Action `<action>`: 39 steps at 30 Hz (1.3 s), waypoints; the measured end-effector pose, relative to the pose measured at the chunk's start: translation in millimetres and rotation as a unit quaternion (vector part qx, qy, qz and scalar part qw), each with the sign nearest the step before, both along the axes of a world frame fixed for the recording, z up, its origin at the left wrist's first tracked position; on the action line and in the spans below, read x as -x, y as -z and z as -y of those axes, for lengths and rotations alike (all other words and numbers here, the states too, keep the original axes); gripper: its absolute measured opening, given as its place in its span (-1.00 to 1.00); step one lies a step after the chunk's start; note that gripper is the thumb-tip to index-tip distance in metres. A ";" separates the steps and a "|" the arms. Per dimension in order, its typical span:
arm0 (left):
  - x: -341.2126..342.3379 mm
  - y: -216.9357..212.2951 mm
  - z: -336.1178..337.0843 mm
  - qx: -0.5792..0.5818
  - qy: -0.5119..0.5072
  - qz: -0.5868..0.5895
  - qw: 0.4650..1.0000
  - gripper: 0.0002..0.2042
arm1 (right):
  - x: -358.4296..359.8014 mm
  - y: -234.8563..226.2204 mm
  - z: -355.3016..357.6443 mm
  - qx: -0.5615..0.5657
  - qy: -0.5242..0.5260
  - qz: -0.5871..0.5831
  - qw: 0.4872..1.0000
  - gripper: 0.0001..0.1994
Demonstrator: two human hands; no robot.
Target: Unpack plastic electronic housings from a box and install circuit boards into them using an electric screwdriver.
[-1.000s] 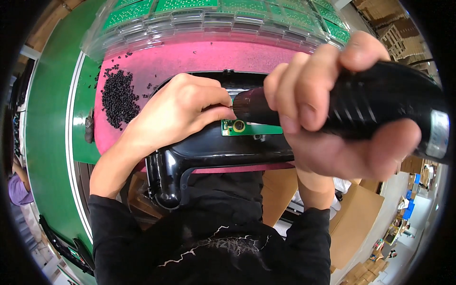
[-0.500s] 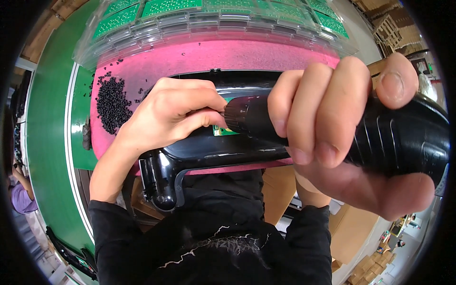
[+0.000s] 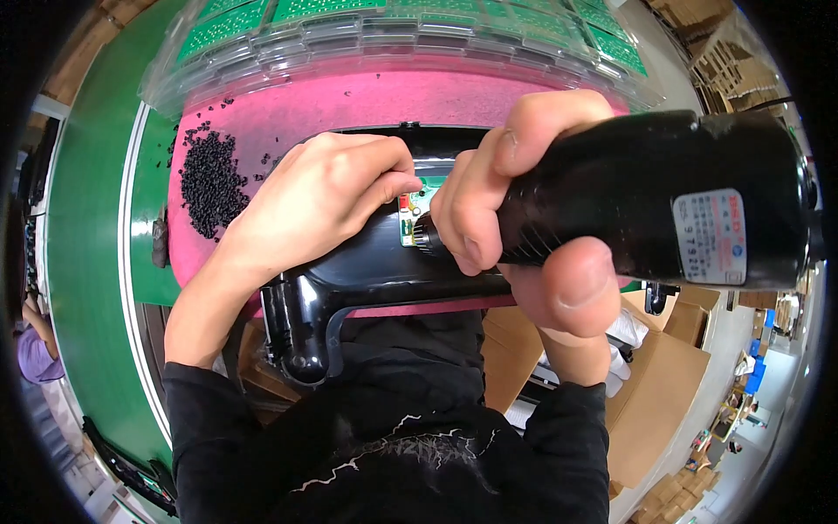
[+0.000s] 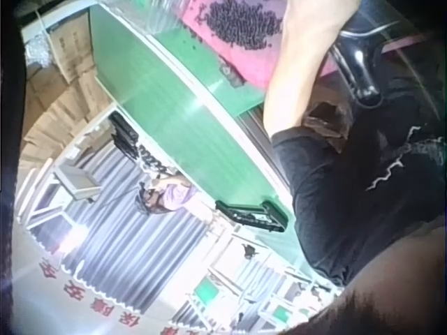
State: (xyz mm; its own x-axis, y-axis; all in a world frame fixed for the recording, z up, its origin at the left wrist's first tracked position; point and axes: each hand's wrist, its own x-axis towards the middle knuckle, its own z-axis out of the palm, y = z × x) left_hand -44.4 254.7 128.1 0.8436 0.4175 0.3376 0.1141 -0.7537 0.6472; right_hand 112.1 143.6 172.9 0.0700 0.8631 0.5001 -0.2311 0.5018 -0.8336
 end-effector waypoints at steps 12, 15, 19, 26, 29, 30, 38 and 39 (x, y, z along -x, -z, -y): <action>2.0 1.3 5.2 -0.018 -0.009 -0.015 1.000 -0.86 | 12.3 -11.5 4.5 0.138 0.052 0.100 0.984 -0.36; 4.0 0.7 3.8 -0.023 -0.007 -0.018 1.000 -0.87 | 16.3 -9.9 7.4 0.129 0.076 0.111 0.982 -0.37; 3.1 -2.0 3.8 -0.019 0.055 -0.045 0.997 -0.84 | -4.8 2.8 0.2 -0.077 -0.006 0.033 0.996 -0.39; -3.9 -6.8 6.5 -0.044 0.107 0.032 0.993 -0.83 | -20.4 -23.0 10.4 -0.097 -0.016 0.013 0.995 -0.41; -3.9 -6.4 4.0 -0.012 0.126 0.056 0.990 -0.82 | -22.5 -25.1 14.6 -0.104 -0.006 0.027 0.994 -0.42; -4.4 -5.4 3.8 0.014 0.133 0.071 0.988 -0.80 | -23.2 -25.7 15.9 -0.106 0.000 0.025 0.994 -0.42; -3.5 -11.7 8.8 0.016 0.063 -0.082 0.995 -0.41 | -39.7 -19.4 31.7 -0.028 0.141 0.023 0.989 -0.46; -1.9 -10.2 8.7 -0.007 0.054 -0.108 0.993 -0.40 | -41.4 -17.0 31.4 -0.009 0.160 0.018 0.987 -0.46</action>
State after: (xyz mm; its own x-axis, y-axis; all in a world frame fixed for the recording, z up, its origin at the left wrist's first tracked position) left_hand -42.5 246.0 138.4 0.9368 0.3164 0.1494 0.1662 -0.7781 0.6058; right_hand 153.5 112.1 189.8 0.3193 0.7907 0.5224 -0.0297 0.5593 -0.8284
